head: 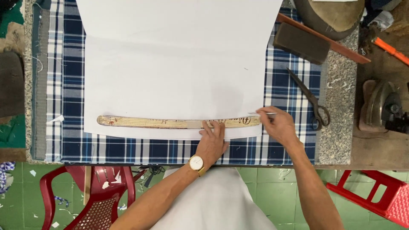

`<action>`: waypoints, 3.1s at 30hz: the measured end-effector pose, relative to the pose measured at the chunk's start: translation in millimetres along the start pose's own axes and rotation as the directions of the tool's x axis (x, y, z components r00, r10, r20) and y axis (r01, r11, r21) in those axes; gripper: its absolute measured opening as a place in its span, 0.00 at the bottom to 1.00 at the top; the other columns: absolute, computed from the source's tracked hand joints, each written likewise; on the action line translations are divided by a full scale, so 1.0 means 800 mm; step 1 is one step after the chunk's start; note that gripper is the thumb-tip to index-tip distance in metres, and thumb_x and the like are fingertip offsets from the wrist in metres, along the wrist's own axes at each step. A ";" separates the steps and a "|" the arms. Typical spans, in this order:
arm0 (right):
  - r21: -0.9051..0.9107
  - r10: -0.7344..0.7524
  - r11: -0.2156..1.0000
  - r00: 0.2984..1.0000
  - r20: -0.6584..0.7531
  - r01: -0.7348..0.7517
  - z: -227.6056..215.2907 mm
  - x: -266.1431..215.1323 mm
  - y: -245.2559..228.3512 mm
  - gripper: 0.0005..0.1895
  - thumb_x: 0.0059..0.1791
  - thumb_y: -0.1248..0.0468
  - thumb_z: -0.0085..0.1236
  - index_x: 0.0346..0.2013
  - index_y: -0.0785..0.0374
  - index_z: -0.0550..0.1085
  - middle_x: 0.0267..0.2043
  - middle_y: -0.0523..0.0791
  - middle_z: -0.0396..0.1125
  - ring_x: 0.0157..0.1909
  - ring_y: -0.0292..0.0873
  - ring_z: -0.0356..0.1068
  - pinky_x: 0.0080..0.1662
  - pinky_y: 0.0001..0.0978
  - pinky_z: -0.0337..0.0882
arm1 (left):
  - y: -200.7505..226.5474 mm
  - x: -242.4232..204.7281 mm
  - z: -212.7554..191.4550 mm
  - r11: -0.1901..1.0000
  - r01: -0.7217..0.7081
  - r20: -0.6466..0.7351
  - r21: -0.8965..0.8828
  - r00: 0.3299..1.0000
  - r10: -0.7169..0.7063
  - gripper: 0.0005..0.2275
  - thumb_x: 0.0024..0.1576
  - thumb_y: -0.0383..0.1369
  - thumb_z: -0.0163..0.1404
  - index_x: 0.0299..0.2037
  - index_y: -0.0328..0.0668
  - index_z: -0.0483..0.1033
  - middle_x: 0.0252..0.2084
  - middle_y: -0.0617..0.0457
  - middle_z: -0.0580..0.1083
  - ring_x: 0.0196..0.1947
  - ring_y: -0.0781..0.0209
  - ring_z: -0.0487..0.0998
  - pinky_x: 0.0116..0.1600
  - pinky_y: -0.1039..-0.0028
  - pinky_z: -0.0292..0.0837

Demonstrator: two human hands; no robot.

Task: The person uses a wooden ruler and a pen to draw multiple straight lines on a large white sheet of paper placed on a plaid tablecloth. They repeatedly reposition the ruler and draw lines across the paper.

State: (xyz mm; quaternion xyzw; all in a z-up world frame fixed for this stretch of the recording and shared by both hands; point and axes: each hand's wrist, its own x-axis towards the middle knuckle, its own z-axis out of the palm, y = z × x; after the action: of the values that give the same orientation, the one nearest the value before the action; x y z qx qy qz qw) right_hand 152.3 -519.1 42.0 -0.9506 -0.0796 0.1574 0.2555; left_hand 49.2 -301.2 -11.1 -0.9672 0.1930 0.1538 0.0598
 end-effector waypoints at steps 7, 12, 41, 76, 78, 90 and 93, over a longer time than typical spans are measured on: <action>0.253 -0.007 0.962 0.931 -0.364 0.106 0.049 -0.061 0.123 0.14 0.61 0.63 0.41 0.55 0.54 0.75 0.36 0.44 0.77 0.41 0.45 0.77 0.40 0.36 0.75 | 0.012 -0.006 0.033 0.982 0.083 -0.100 -0.171 0.990 -0.101 0.31 0.64 0.52 0.38 0.68 0.35 0.62 0.60 0.29 0.64 0.64 0.18 0.61 0.63 0.46 0.57; 0.171 -0.184 0.951 0.918 -0.351 0.257 0.107 -0.097 0.084 0.19 0.52 0.74 0.49 0.56 0.57 0.74 0.51 0.43 0.74 0.54 0.47 0.73 0.60 0.44 0.69 | 0.017 -0.021 0.062 0.922 0.125 -0.348 -0.365 0.901 -0.260 0.27 0.63 0.52 0.42 0.67 0.45 0.66 0.65 0.38 0.62 0.71 0.34 0.56 0.72 0.50 0.48; -0.109 -0.252 0.967 0.831 -0.496 0.229 0.166 -0.042 0.036 0.19 0.52 0.68 0.51 0.59 0.57 0.73 0.64 0.49 0.67 0.69 0.52 0.62 0.68 0.51 0.56 | -0.055 -0.022 0.084 0.954 0.070 -0.392 -0.292 0.901 -0.186 0.29 0.64 0.55 0.38 0.72 0.52 0.58 0.77 0.45 0.49 0.77 0.45 0.42 0.76 0.48 0.32; -0.193 -0.288 0.957 0.800 -0.527 0.217 0.191 -0.045 0.017 0.23 0.50 0.59 0.51 0.61 0.56 0.70 0.71 0.45 0.62 0.73 0.50 0.56 0.70 0.49 0.53 | -0.103 -0.057 0.114 0.916 0.163 -0.384 -0.366 0.870 -0.308 0.28 0.63 0.54 0.40 0.72 0.56 0.59 0.78 0.45 0.46 0.78 0.41 0.39 0.76 0.50 0.32; -0.180 -0.279 0.960 0.806 -0.522 0.216 0.193 -0.046 0.018 0.24 0.50 0.60 0.52 0.61 0.56 0.70 0.70 0.46 0.62 0.72 0.50 0.57 0.70 0.50 0.54 | -0.105 -0.058 0.116 0.916 0.164 -0.372 -0.367 0.876 -0.306 0.29 0.62 0.56 0.40 0.72 0.56 0.58 0.78 0.44 0.47 0.77 0.40 0.40 0.77 0.50 0.33; -0.239 -0.308 0.947 0.812 -0.495 0.214 0.193 -0.050 0.015 0.24 0.51 0.59 0.51 0.62 0.57 0.70 0.70 0.45 0.64 0.73 0.49 0.57 0.70 0.49 0.54 | -0.112 -0.072 0.114 0.858 0.256 -0.341 -0.445 0.838 -0.426 0.29 0.63 0.54 0.41 0.72 0.51 0.60 0.76 0.37 0.49 0.76 0.34 0.42 0.76 0.48 0.33; -0.253 -0.301 0.947 0.818 -0.491 0.197 0.200 -0.049 0.021 0.25 0.51 0.58 0.51 0.63 0.57 0.70 0.70 0.44 0.64 0.73 0.49 0.57 0.70 0.49 0.53 | -0.120 -0.072 0.121 0.858 0.261 -0.325 -0.443 0.845 -0.425 0.30 0.63 0.56 0.39 0.72 0.51 0.60 0.76 0.38 0.49 0.76 0.36 0.41 0.76 0.49 0.32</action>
State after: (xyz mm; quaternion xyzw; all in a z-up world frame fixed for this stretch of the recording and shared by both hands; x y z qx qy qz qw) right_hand 62.8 -469.2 -87.8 -0.9584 -0.1459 -0.1503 0.1939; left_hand 9.8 -175.9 -78.7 -0.9889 -0.0122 -0.0322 -0.1447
